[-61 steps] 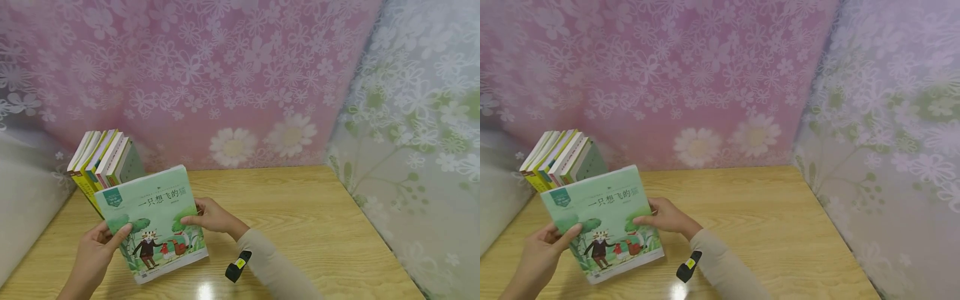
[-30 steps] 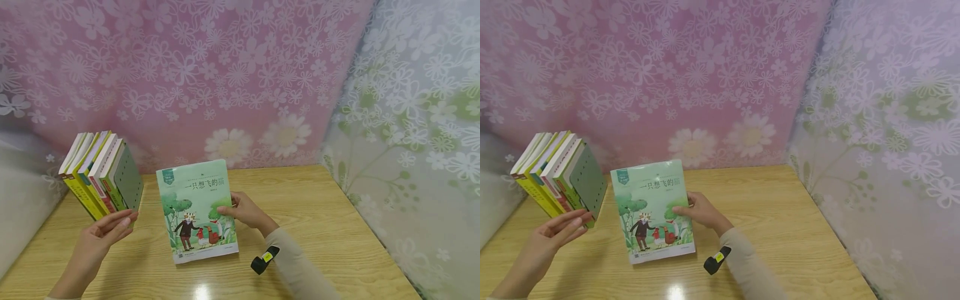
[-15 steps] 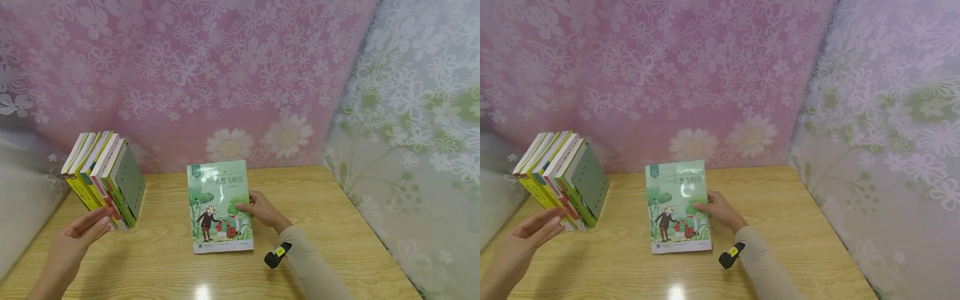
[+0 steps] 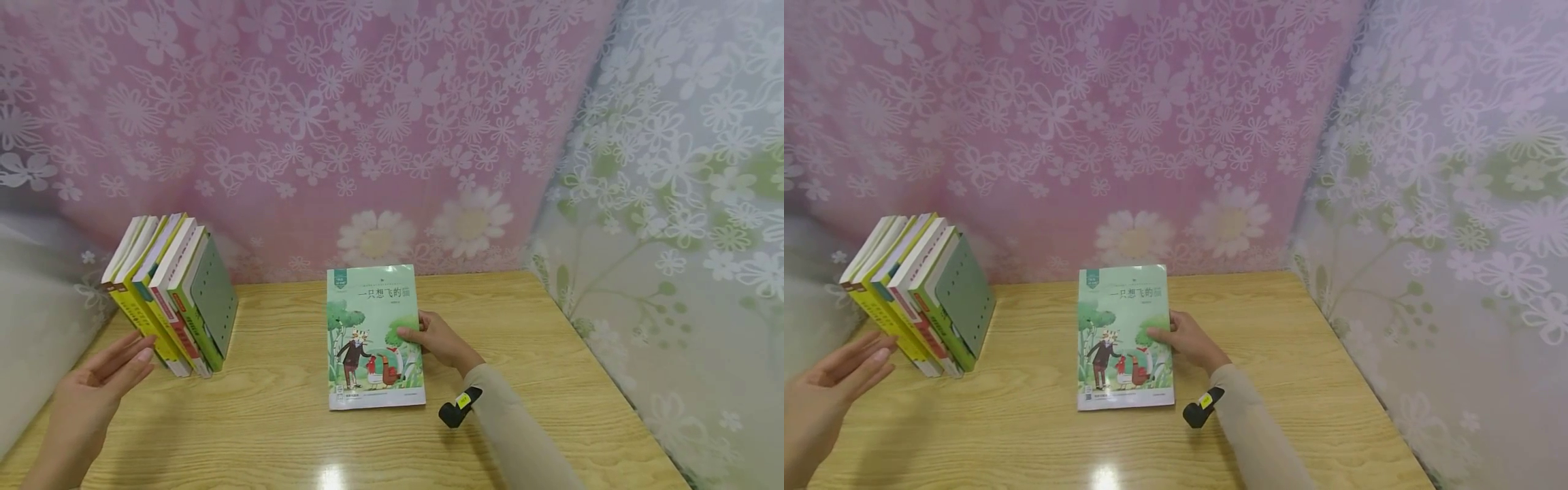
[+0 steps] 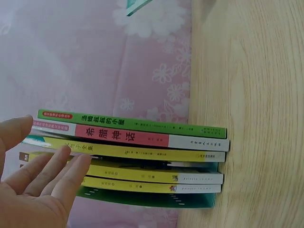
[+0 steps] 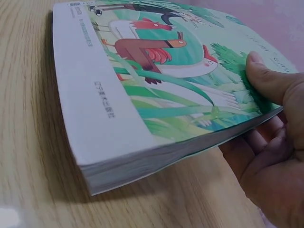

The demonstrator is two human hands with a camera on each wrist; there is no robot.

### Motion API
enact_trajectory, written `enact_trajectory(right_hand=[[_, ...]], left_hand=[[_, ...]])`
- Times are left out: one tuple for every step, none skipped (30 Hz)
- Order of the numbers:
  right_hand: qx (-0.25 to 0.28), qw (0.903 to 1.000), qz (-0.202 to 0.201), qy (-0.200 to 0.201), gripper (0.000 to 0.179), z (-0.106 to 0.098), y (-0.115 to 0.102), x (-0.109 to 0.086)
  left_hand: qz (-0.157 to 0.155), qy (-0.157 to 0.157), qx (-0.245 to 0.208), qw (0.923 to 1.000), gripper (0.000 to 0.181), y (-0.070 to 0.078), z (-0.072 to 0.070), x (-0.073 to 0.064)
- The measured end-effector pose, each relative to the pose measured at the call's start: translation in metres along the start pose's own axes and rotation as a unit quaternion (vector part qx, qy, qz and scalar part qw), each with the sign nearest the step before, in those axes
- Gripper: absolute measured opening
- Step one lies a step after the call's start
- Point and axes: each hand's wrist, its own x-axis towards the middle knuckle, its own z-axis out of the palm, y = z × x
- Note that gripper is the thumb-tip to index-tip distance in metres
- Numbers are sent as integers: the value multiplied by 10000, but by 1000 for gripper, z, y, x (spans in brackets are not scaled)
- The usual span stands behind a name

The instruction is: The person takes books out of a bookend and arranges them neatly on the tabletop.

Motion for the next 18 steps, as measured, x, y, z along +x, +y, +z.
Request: enact_trajectory(right_hand=[[34, 10000, 51, -9, 45, -2, 2, 1], [66, 9999, 105, -15, 45, -3, 4, 2], [106, 9998, 165, -17, 44, -5, 6, 3], [128, 9997, 213, -23, 43, -7, 8, 4], [164, 9995, 273, -27, 43, -9, 9, 5], [211, 9992, 327, -38, 42, -10, 11, 6], [249, 9990, 373, -46, 42, -11, 12, 6], [265, 9989, 387, -71, 42, -12, 14, 7], [287, 9987, 402, -104, 43, -13, 15, 8], [313, 9985, 420, -133, 43, -14, 17, 8], [331, 9983, 462, -156, 43, -15, 18, 9], [336, 9981, 486, -184, 43, -16, 20, 10], [307, 9981, 502, -199, 43, -16, 22, 11], [286, 9979, 537, -206, 43, -17, 23, 12], [259, 9978, 583, -198, 43, -17, 24, 13], [213, 9975, 649, -170, 42, -17, 26, 14], [190, 9971, 715, -157, 42, -17, 27, 15], [173, 9967, 781, -144, 42, -18, 28, 16]], left_hand=[[20, 61, 53, 10000, 55, 0, -1, 0], [38, 109, 47, 9999, 55, 1, -2, 1], [28, 187, 59, 9998, 57, 1, -3, 1], [-1, 275, 78, 9996, 58, 1, -3, 1], [-24, 381, 100, 9992, 61, 1, -4, 2], [-81, 495, 154, 9986, 63, 2, -4, 3], [-178, 618, 258, 9976, 66, 2, -5, 3], [-294, 735, 396, 9961, 69, 2, -6, 3], [-403, 836, 566, 9941, 72, 2, -6, 4], [-470, 917, 706, 9922, 74, 2, -7, 5], [-527, 973, 856, 9902, 75, 2, -7, 6], [-571, 1007, 980, 9884, 75, 2, -8, 7], [-604, 1038, 1101, 9866, 75, 2, -8, 7], [-589, 1049, 1162, 9859, 74, 2, -8, 8], [-533, 1055, 1156, 9862, 73, 2, -8, 9], [-478, 1055, 1063, 9876, 72, 2, -9, 10], [-435, 1024, 984, 9889, 72, 2, -9, 11], [-393, 998, 864, 9905, 71, 2, -9, 12]])
